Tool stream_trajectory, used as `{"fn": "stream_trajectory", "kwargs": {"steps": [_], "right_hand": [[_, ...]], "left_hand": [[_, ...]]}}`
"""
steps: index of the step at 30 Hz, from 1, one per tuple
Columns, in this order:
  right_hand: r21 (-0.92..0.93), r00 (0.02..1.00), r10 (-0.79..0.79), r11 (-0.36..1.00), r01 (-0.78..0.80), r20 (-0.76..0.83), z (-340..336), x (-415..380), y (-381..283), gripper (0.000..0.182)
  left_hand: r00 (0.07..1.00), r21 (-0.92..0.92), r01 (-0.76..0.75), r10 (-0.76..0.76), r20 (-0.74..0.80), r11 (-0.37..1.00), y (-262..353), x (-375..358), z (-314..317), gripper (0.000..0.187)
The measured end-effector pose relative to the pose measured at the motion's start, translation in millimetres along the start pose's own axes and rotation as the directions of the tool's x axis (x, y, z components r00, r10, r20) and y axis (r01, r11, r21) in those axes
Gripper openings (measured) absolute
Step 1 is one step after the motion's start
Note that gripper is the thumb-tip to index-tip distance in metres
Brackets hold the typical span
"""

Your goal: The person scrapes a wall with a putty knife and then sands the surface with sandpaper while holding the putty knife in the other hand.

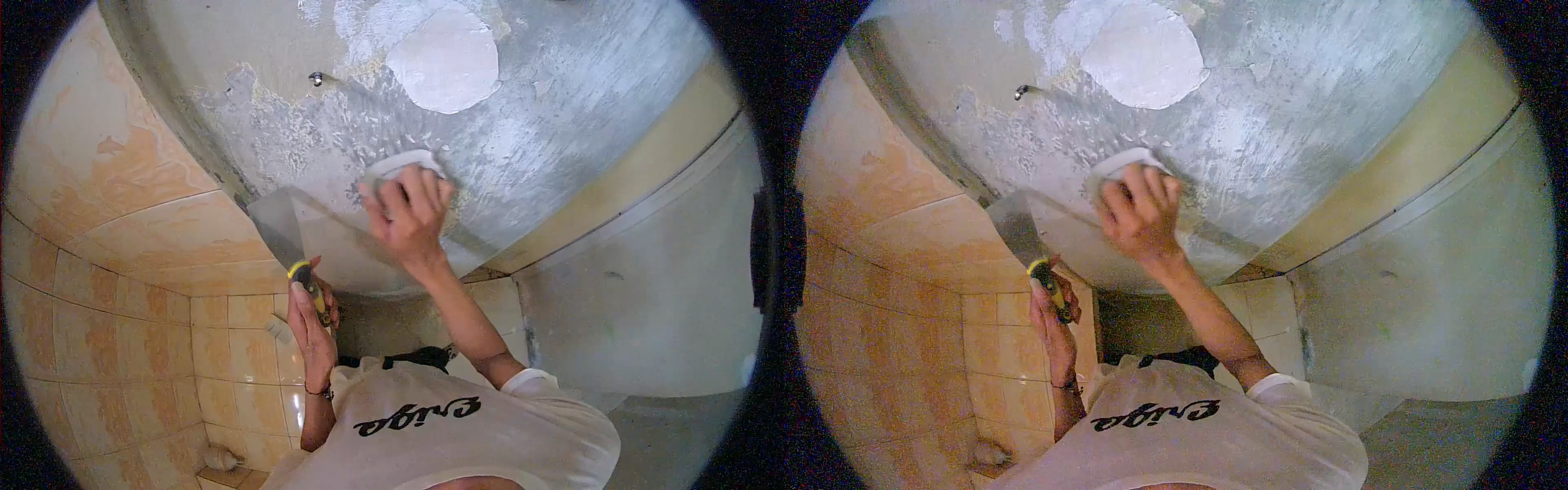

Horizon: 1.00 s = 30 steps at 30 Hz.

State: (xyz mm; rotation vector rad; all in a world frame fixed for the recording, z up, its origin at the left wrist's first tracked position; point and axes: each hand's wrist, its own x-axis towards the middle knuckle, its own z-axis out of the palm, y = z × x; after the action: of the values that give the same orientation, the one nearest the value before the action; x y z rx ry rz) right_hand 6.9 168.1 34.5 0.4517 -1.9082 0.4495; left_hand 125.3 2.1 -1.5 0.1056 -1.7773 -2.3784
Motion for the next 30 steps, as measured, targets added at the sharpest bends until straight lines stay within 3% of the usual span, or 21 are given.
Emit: {"fn": "stream_trajectory", "kwargs": {"steps": [1, 2, 4, 5, 6, 8, 9, 10, 13, 14, 16, 18, 21, 23, 24, 26, 27, 29, 30], "right_hand": [[-0.005, 0.992, 0.102, 0.995, -0.102, -0.072, -2.1, -1.6, 7.6, 0.025], [-0.002, 0.992, 0.103, 0.995, -0.103, -0.073, -0.9, -3.4, 9.7, 0.025], [0.022, 0.928, 0.316, 0.948, -0.319, -0.199, -7.0, 9.2, 7.0, 0.03], [0.127, 0.978, 0.148, 0.983, -0.129, -0.15, 3.8, 3.9, 4.0, 0.029], [0.131, 0.978, 0.15, 0.983, -0.131, -0.146, 4.0, 3.5, 3.6, 0.029], [0.006, 0.999, -0.011, 1.0, 0.011, -0.036, 1.4, 6.5, 6.0, 0.028], [0.012, 0.99, 0.115, 0.993, -0.114, -0.083, -5.8, 14.6, 8.6, 0.024], [0.012, 0.991, 0.109, 0.994, -0.108, -0.08, -1.6, 15.1, 5.2, 0.024], [-0.028, 0.996, -0.086, 0.996, 0.086, 0.018, 10.2, 11.3, -10.7, 0.024], [-0.027, 0.996, -0.085, 0.996, 0.086, 0.017, 5.6, 13.1, -10.8, 0.024], [-0.01, 0.979, 0.185, 0.982, -0.187, -0.085, -7.1, 25.2, -7.5, 0.022], [-0.052, 0.985, 0.167, 0.984, -0.169, -0.045, 2.7, 19.3, -17.1, 0.022], [-0.057, 0.998, 0.017, 0.998, -0.014, 0.053, 11.2, 14.4, -17.6, 0.023], [-0.031, 0.988, 0.15, 0.988, -0.151, -0.037, 7.7, 18.7, -19.4, 0.022], [-0.029, 0.989, 0.142, 0.989, -0.143, -0.029, 10.4, 15.1, -20.0, 0.022], [-0.056, 0.995, -0.003, 0.998, 0.008, 0.104, 19.4, 10.0, -29.8, 0.022], [-0.056, 0.995, -0.006, 0.998, 0.012, 0.1, 16.9, 13.1, -29.2, 0.022], [-0.016, 0.981, 0.174, 0.984, -0.176, -0.084, 9.9, 22.8, -25.3, 0.022], [-0.011, 0.983, 0.163, 0.986, -0.165, -0.079, 11.8, 22.5, -27.1, 0.022]], "left_hand": [[1.0, 0.033, -0.021, 0.022, -0.011, 0.999, 0.0, -0.4, -0.4, 0.044], [0.999, 0.063, -0.041, 0.042, -0.021, 0.997, -0.4, -0.3, -1.2, 0.043], [0.999, 0.074, -0.022, 0.025, -0.046, 0.997, -1.9, 1.6, -1.6, 0.043], [0.998, 0.088, -0.002, 0.008, -0.067, 0.996, -3.4, 1.9, -0.9, 0.042], [0.997, 0.09, 0.001, 0.006, -0.073, 0.996, -5.4, 1.5, -2.7, 0.042], [0.999, 0.099, -0.03, 0.034, -0.034, 0.995, -9.3, 3.9, -8.3, 0.04], [0.999, 0.096, -0.037, 0.041, -0.033, 0.995, -8.8, 6.0, -10.7, 0.04], [0.999, 0.089, -0.036, 0.038, -0.019, 0.995, -9.8, 3.8, -13.2, 0.039], [1.0, 0.067, -0.015, 0.016, -0.016, 0.998, -8.4, -2.3, -16.5, 0.039], [1.0, 0.063, -0.003, 0.004, -0.014, 0.998, -6.1, -1.9, -19.5, 0.039], [1.0, 0.041, -0.001, 0.001, -0.003, 0.999, -5.9, -3.0, -27.8, 0.041], [1.0, 0.011, 0.011, -0.011, -0.007, 1.0, -6.4, -7.6, -29.7, 0.042], [0.999, -0.045, 0.049, -0.049, -0.002, 0.998, -7.3, -5.6, -31.2, 0.044], [1.0, -0.066, 0.02, -0.02, 0.009, 0.998, -17.0, -7.1, -35.1, 0.045], [1.0, -0.074, 0.022, -0.022, 0.001, 0.997, -16.1, -9.1, -33.0, 0.045], [0.998, -0.044, 0.06, -0.061, -0.023, 0.997, -4.2, -10.8, -35.4, 0.045], [0.998, -0.045, 0.055, -0.056, -0.023, 0.997, -4.7, -11.1, -37.2, 0.045], [1.0, -0.015, 0.009, -0.009, -0.004, 1.0, -8.1, -11.5, -39.3, 0.045], [1.0, -0.023, 0.006, -0.006, -0.013, 1.0, -8.8, -11.9, -38.5, 0.045]]}}
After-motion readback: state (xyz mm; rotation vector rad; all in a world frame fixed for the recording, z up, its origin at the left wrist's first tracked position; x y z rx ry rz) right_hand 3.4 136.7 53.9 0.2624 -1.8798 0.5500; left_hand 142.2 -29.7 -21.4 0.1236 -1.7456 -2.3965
